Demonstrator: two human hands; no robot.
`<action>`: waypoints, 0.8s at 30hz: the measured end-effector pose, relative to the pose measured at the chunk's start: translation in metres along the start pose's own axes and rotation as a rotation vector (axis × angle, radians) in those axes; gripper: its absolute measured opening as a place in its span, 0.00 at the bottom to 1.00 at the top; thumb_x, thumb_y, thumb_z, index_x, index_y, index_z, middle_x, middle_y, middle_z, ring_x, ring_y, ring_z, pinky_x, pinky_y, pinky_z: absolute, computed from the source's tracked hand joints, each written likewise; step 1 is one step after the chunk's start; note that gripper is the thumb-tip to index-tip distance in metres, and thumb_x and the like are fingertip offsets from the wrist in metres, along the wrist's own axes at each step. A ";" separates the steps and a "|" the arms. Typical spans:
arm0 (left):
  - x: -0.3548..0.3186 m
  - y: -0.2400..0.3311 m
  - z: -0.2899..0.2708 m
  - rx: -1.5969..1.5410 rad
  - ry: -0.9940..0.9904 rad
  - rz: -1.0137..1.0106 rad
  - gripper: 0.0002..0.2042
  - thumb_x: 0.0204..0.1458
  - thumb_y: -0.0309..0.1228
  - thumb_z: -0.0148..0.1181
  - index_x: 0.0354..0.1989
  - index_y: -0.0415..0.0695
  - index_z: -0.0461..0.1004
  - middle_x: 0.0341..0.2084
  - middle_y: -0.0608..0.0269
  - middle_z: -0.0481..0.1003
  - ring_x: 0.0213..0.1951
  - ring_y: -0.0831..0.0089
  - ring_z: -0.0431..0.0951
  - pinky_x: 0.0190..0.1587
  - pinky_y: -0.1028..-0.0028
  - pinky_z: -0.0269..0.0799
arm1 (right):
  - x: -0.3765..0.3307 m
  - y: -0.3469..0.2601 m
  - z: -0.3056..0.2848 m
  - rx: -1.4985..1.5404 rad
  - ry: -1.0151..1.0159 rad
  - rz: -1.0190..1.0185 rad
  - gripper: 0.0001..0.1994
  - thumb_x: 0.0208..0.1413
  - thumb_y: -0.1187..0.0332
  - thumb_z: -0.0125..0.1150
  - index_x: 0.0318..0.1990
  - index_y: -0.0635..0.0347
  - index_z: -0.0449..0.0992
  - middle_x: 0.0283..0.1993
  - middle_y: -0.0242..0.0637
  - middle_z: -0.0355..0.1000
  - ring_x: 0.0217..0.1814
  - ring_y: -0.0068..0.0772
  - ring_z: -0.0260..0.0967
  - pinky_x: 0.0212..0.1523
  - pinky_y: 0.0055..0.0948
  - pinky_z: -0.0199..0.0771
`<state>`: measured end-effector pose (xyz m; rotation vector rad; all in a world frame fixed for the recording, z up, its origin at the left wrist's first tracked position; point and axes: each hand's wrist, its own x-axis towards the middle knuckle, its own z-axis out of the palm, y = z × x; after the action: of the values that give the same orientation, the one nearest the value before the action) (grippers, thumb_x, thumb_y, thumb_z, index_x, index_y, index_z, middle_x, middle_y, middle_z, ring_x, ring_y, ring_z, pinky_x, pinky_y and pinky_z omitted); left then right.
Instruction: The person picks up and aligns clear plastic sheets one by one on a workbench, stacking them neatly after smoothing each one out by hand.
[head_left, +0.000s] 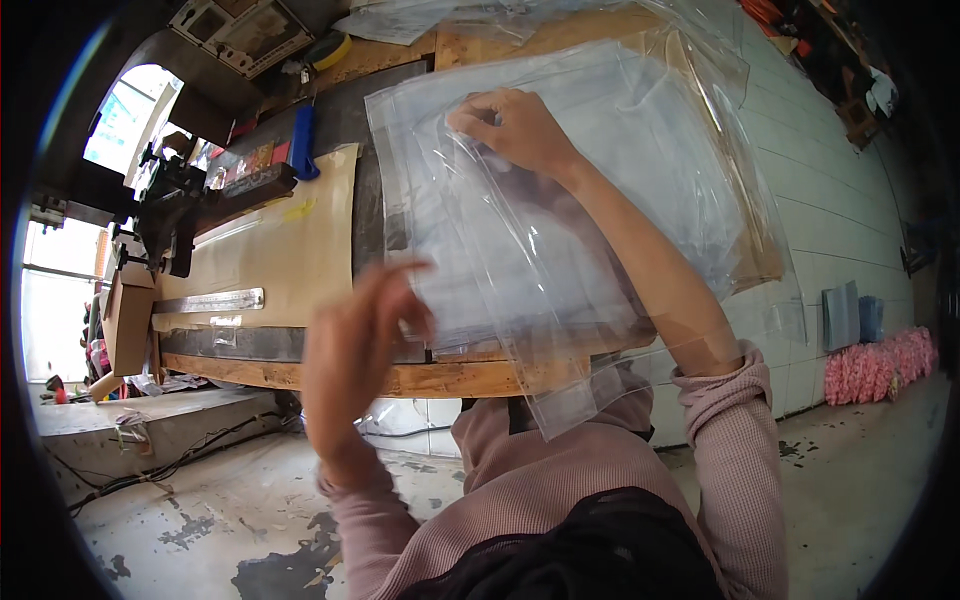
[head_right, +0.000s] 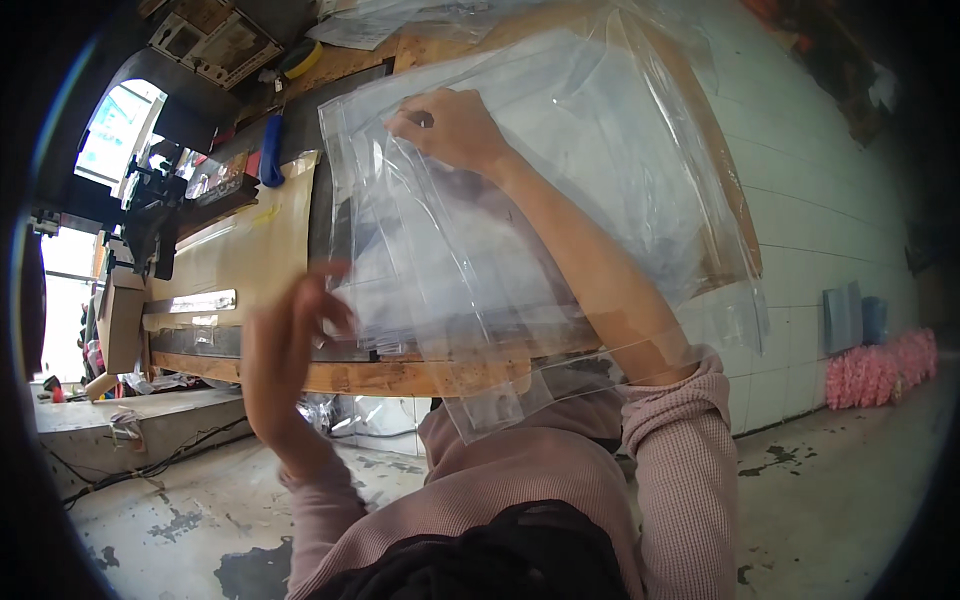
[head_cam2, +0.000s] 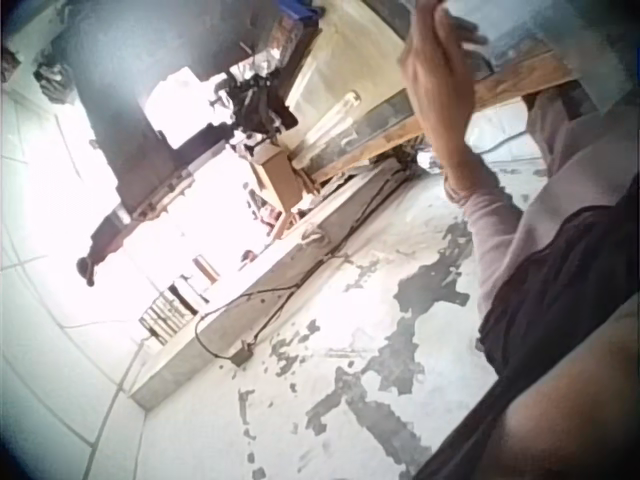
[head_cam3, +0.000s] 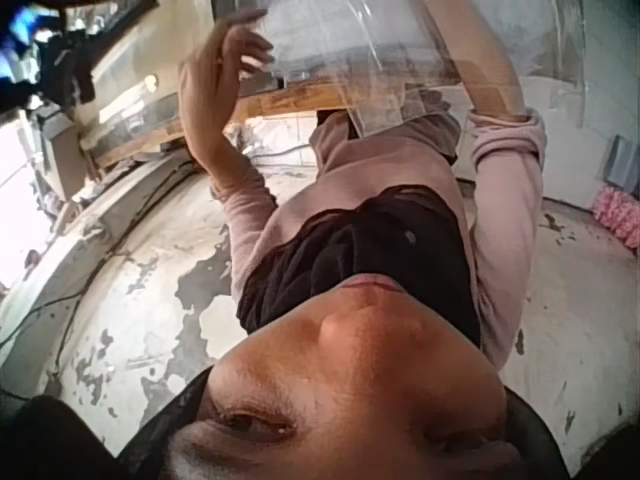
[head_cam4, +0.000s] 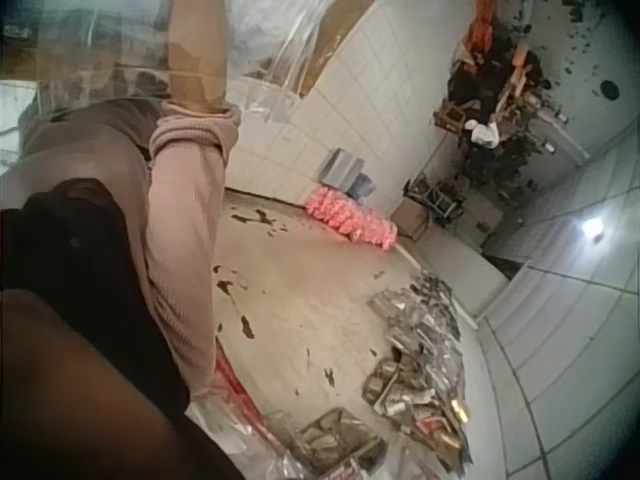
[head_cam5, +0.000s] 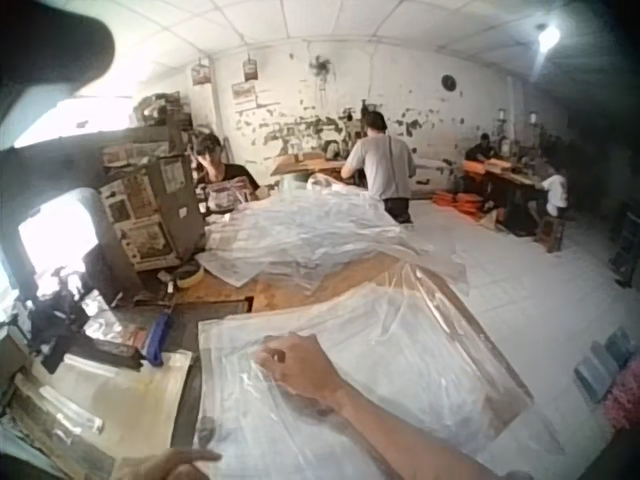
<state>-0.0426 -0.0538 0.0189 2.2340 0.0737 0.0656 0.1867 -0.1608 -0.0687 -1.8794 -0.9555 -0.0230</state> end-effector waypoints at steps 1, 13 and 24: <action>0.022 -0.001 -0.008 0.071 0.051 0.004 0.09 0.52 0.24 0.49 0.42 0.38 0.69 0.25 0.56 0.73 0.24 0.70 0.76 0.26 0.74 0.70 | 0.000 0.000 0.000 0.052 -0.001 0.024 0.15 0.48 0.55 0.56 0.29 0.60 0.77 0.26 0.33 0.73 0.28 0.26 0.67 0.31 0.25 0.66; 0.167 -0.100 0.002 -0.039 -0.082 0.184 0.11 0.46 0.27 0.56 0.38 0.36 0.69 0.28 0.57 0.75 0.30 0.73 0.77 0.32 0.75 0.69 | 0.000 -0.001 -0.007 0.328 0.042 0.072 0.16 0.48 0.53 0.55 0.31 0.57 0.79 0.27 0.31 0.74 0.28 0.21 0.68 0.31 0.22 0.67; 0.175 -0.083 0.010 -0.031 -0.096 0.045 0.14 0.47 0.31 0.56 0.40 0.35 0.70 0.26 0.58 0.75 0.25 0.76 0.76 0.28 0.77 0.71 | -0.003 -0.003 0.002 0.296 0.189 -0.099 0.14 0.50 0.55 0.56 0.35 0.55 0.78 0.30 0.35 0.75 0.28 0.26 0.70 0.31 0.22 0.68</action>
<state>0.1301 0.0034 -0.0489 2.2044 -0.0299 -0.0159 0.1826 -0.1606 -0.0685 -1.5284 -0.8701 -0.1105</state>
